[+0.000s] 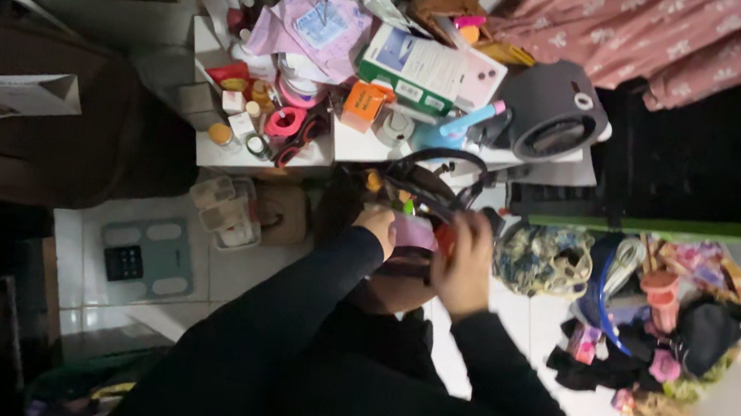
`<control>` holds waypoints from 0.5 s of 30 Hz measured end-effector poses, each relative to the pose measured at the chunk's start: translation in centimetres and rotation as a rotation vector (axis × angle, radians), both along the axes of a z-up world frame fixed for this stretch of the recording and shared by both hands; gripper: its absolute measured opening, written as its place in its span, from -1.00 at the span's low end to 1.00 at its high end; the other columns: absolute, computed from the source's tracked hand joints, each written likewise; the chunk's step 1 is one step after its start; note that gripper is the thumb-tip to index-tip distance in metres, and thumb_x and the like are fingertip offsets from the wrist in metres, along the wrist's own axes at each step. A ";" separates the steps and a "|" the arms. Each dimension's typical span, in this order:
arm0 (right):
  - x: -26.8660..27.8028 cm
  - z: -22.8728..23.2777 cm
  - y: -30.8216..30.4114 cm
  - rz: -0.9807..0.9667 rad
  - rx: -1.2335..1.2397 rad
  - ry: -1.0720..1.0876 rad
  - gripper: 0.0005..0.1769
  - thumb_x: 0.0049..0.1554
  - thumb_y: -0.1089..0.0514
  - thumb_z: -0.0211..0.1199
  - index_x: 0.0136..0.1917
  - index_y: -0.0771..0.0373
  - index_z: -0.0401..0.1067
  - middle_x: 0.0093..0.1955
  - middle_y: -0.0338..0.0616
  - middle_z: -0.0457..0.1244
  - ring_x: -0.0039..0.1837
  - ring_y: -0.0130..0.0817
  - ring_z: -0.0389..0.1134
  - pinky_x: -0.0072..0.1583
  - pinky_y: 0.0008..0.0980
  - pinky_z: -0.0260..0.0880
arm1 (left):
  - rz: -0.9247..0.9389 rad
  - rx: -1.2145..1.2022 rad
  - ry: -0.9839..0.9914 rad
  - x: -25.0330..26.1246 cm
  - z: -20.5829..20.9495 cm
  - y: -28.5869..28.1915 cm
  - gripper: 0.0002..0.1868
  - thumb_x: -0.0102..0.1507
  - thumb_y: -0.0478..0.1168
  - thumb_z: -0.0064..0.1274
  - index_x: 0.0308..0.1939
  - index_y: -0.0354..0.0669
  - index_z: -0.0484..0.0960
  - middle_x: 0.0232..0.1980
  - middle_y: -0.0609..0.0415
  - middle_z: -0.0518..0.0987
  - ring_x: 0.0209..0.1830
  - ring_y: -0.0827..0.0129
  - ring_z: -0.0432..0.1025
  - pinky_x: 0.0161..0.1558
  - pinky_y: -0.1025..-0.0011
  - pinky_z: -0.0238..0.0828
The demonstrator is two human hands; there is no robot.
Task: The person sits on the floor and unpacks a brown handbag, removing a wallet, a coiled cable, and small bottles. They place the items on a nearby bed, then move to a vanity and place some bottles on a shelf before returning to the bag.
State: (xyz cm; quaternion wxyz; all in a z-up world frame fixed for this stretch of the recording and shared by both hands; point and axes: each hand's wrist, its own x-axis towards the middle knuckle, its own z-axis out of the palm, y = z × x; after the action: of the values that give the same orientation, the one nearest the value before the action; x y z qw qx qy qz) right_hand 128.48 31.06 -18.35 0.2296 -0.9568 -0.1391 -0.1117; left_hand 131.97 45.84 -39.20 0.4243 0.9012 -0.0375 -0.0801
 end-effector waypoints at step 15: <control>-4.4 -0.2 -7.9 0.373 0.151 0.572 -0.76 0.13 0.27 0.28 0.10 0.31 0.46 0.05 0.02 0.37 0.13 -0.03 0.42 0.14 -0.24 0.43 | 0.265 0.626 0.350 12.8 -6.0 -4.5 -0.50 0.26 -0.08 -0.10 0.22 -0.24 0.47 0.29 -0.18 0.42 0.28 -0.04 0.32 0.25 -0.07 0.21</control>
State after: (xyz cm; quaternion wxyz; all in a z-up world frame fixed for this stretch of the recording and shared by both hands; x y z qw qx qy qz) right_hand 124.04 23.15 -18.52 0.3460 -0.8877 -0.2331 0.1949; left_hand 144.73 41.30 -45.23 0.1351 0.9568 0.1789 -0.1850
